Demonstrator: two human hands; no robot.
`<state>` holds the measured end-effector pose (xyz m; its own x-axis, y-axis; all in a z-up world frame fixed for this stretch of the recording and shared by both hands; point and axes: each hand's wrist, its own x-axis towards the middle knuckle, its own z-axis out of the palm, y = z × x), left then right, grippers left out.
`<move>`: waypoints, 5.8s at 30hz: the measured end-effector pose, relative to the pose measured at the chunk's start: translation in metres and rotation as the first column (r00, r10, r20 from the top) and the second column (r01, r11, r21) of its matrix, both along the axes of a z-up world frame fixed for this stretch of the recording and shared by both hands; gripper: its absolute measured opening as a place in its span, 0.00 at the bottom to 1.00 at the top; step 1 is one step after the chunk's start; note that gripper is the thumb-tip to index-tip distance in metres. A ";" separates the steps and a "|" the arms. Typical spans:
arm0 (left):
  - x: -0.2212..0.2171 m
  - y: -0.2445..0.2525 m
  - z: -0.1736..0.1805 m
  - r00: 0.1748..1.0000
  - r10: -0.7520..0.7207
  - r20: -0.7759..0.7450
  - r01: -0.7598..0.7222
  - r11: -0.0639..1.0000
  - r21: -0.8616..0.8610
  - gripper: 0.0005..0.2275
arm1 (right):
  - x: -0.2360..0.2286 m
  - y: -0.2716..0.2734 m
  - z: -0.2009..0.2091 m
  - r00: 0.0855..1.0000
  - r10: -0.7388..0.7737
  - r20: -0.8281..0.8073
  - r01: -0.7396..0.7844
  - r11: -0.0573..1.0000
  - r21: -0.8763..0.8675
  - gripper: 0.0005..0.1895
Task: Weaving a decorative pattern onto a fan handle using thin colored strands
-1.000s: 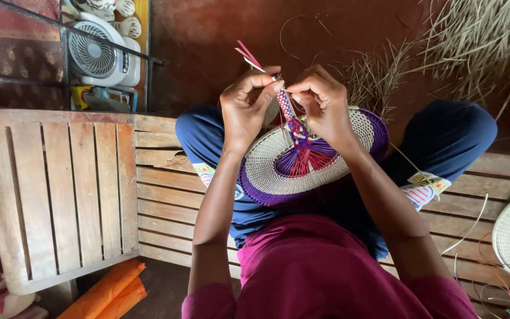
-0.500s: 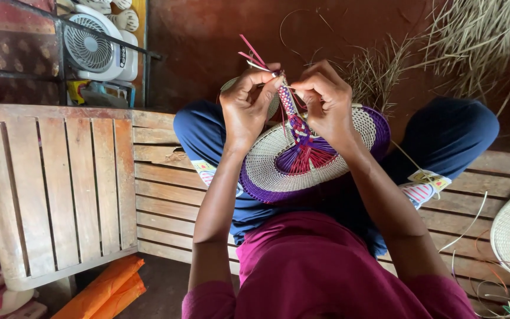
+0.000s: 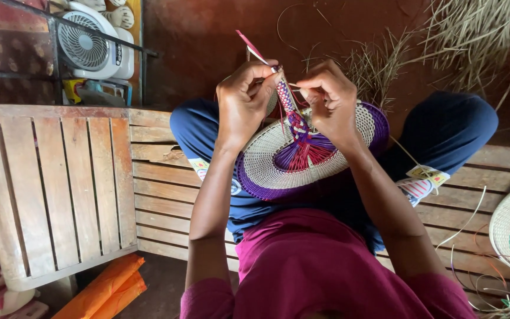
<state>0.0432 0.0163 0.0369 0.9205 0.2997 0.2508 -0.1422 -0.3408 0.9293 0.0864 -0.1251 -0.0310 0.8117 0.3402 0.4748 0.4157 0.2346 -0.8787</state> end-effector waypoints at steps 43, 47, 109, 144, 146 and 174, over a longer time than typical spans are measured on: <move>0.002 -0.007 -0.007 0.987 -0.094 0.133 0.050 0.951 0.304 0.02 | -0.005 -0.001 0.012 0.992 0.006 -0.123 -0.017 0.996 -0.091 0.09; -0.001 -0.004 -0.007 0.992 -0.072 0.107 0.044 0.969 0.244 0.02 | -0.003 0.000 0.014 0.997 0.018 -0.072 -0.028 0.988 -0.150 0.05; -0.058 0.057 -0.031 0.991 0.061 0.117 0.006 0.865 -0.502 0.06 | -0.058 0.063 0.081 0.959 0.104 0.262 0.035 0.878 -0.477 0.17; -0.048 0.043 -0.040 0.995 0.073 0.063 -0.026 0.837 -0.547 0.06 | -0.052 0.053 0.088 0.969 0.109 0.224 0.021 0.860 -0.510 0.14; -0.050 0.045 -0.035 0.996 0.061 0.059 -0.019 0.837 -0.547 0.07 | -0.051 0.052 0.086 0.969 0.107 0.221 0.023 0.857 -0.515 0.14; -0.048 0.028 -0.016 0.981 0.154 0.121 -0.112 0.949 -0.296 0.08 | -0.063 0.058 0.056 0.948 -0.201 0.246 0.286 0.878 -0.384 0.12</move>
<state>-0.0045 0.0445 0.0214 0.8289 0.4953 0.2600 -0.2497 -0.0884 0.9643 0.0236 -0.0673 0.0249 0.8010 0.3416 0.4916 0.5830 -0.2589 -0.7701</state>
